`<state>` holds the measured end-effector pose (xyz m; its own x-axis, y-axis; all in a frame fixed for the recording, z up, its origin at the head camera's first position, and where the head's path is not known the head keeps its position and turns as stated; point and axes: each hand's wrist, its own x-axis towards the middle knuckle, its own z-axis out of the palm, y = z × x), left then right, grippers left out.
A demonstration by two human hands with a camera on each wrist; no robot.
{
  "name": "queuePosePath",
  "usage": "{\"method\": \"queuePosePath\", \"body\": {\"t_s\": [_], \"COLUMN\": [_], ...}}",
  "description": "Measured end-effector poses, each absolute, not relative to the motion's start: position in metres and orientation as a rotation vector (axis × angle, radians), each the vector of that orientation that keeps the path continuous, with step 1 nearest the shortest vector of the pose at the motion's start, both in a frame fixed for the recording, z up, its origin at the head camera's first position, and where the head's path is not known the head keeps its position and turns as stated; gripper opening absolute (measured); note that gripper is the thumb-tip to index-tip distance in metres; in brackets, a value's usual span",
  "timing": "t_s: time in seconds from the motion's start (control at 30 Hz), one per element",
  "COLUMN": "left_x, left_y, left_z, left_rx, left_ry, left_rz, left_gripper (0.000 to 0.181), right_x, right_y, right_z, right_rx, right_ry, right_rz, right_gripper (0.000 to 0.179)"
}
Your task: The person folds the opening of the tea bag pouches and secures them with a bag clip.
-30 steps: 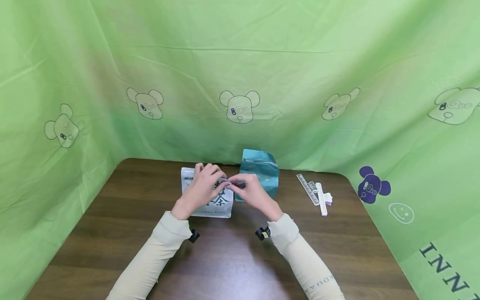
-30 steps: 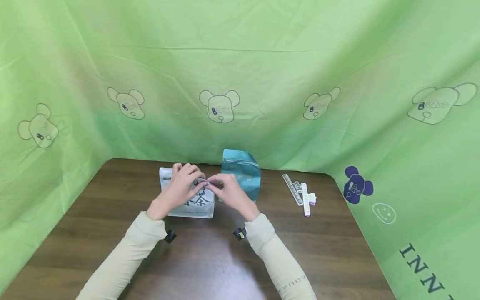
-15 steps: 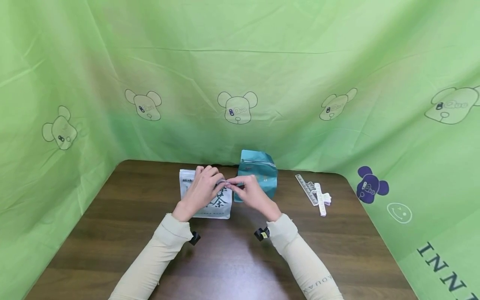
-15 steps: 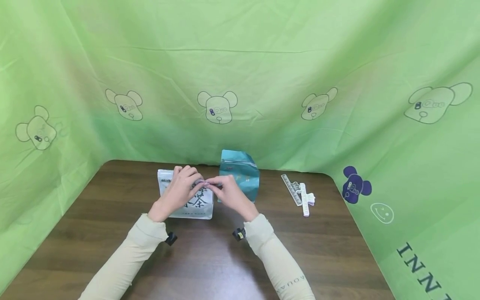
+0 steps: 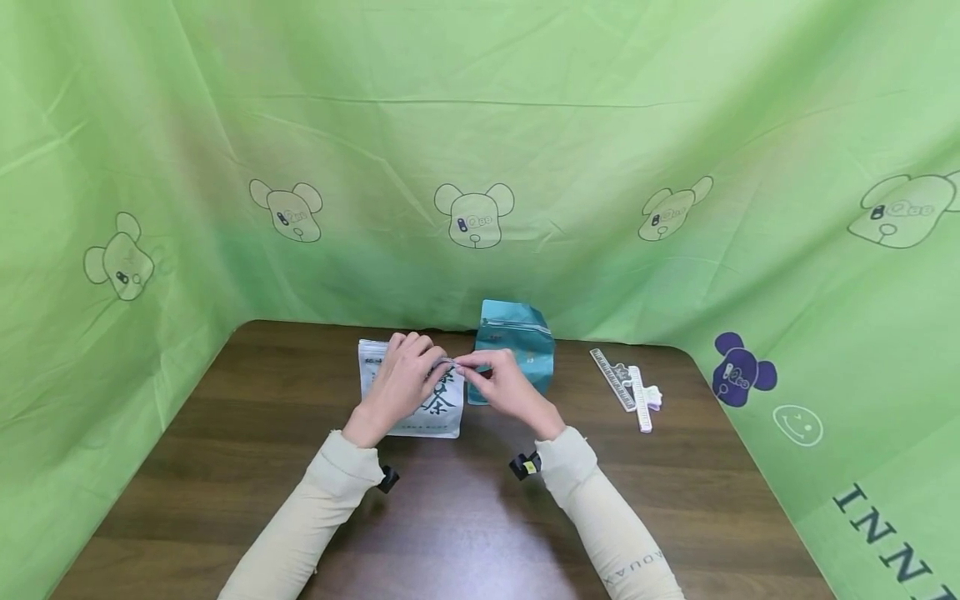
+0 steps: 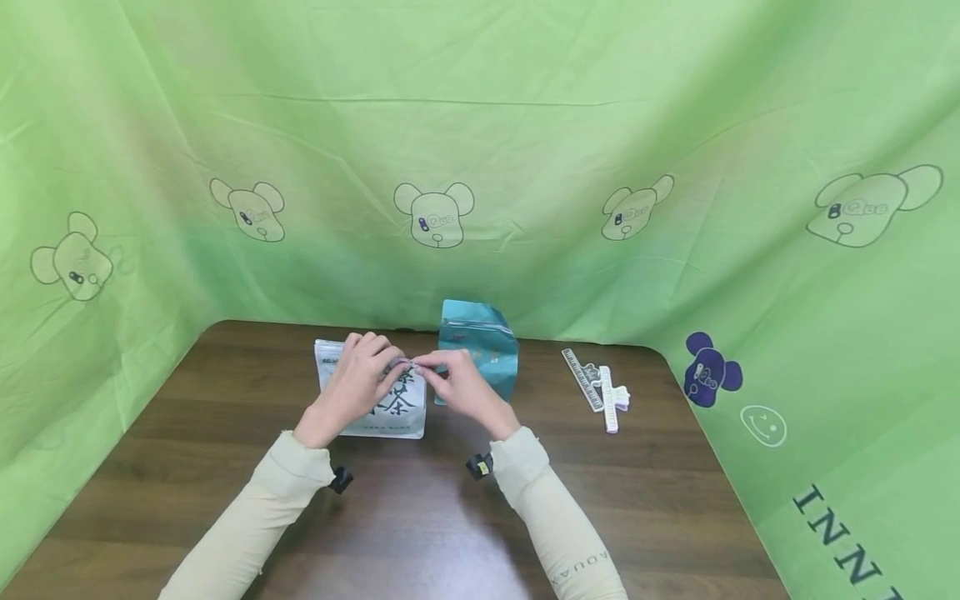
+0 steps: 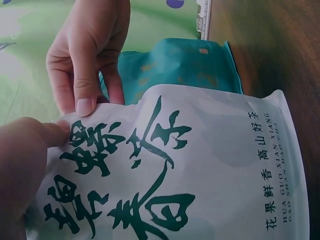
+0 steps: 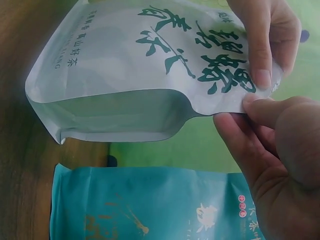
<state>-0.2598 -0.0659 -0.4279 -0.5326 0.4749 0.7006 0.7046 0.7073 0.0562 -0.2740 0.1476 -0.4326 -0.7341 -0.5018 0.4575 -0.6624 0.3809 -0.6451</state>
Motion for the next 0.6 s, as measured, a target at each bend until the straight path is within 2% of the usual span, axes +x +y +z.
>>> {"method": "queuePosePath", "body": {"t_s": [0.3,0.6], "left_x": [-0.2587,-0.2606], "left_y": [-0.069,-0.0673], "left_z": [-0.4277,-0.4282], "left_rx": [-0.863,-0.848], "left_ry": [-2.244,-2.248], "left_rz": [-0.441,-0.453], "left_gripper": [0.007,0.007], "right_x": [-0.273,-0.2735], "right_y": [0.1447,0.1382], "right_z": [-0.4347,-0.436], "right_rx": [0.894,0.96], "right_ry": [-2.446,-2.332], "right_rz": [1.356,1.363], "right_gripper": [0.013,0.017]}}
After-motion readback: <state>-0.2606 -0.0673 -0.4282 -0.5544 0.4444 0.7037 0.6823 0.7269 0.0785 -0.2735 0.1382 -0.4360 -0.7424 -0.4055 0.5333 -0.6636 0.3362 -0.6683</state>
